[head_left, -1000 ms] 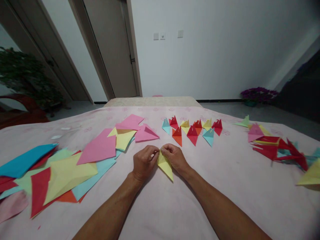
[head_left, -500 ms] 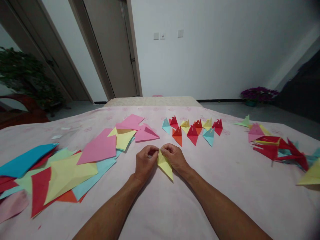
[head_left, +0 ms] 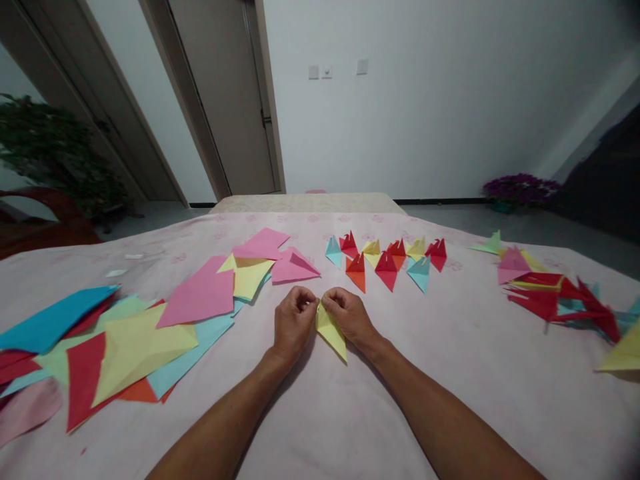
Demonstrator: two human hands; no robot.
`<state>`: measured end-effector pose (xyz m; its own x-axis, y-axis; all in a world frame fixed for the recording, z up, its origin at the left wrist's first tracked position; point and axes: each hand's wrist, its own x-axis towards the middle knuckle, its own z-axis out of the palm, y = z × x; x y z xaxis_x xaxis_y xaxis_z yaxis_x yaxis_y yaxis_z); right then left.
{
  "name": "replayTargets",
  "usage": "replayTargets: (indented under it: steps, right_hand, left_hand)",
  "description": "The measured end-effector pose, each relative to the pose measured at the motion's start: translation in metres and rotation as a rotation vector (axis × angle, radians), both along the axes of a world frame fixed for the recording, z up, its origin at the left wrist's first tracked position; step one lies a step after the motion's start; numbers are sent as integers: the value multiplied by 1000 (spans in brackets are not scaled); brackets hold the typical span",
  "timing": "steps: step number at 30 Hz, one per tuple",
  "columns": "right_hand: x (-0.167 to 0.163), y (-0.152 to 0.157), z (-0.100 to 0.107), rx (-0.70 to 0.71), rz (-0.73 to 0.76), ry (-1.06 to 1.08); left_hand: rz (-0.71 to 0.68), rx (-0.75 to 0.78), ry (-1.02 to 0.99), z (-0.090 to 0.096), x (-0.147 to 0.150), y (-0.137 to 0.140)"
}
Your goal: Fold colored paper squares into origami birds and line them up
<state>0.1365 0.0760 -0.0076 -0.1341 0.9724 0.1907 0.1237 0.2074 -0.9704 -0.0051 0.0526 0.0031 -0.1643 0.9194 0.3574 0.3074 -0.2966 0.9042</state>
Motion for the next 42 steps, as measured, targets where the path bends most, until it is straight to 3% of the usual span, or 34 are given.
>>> replayTargets:
  steps: [7, 14, 21, 29, 34, 38, 42]
  right_hand:
    - [0, 0, 0, 0, -11, -6]
    - [1, 1, -3, 21, 2, -42]
    - [1, 2, -3, -1, -24, -20]
    - [2, 2, -3, -1, -15, 1]
    - [8, 1, -2, -2, 127, 83]
    - [17, -1, 1, -1, 285, -44]
    - [26, 0, 4, 126, 289, -385]
  left_hand:
    - [-20, -79, -169, -2, 1, 2]
    - [-30, -35, -122, 2, 0, 3]
    - [-123, -174, -357, -1, -1, 0]
    - [-133, -139, -309, -1, 3, -1]
    - [-103, -130, -236, -1, -3, -3]
    - [-93, -115, -150, -3, -10, -8]
    - [-173, -118, -17, -5, -16, -12]
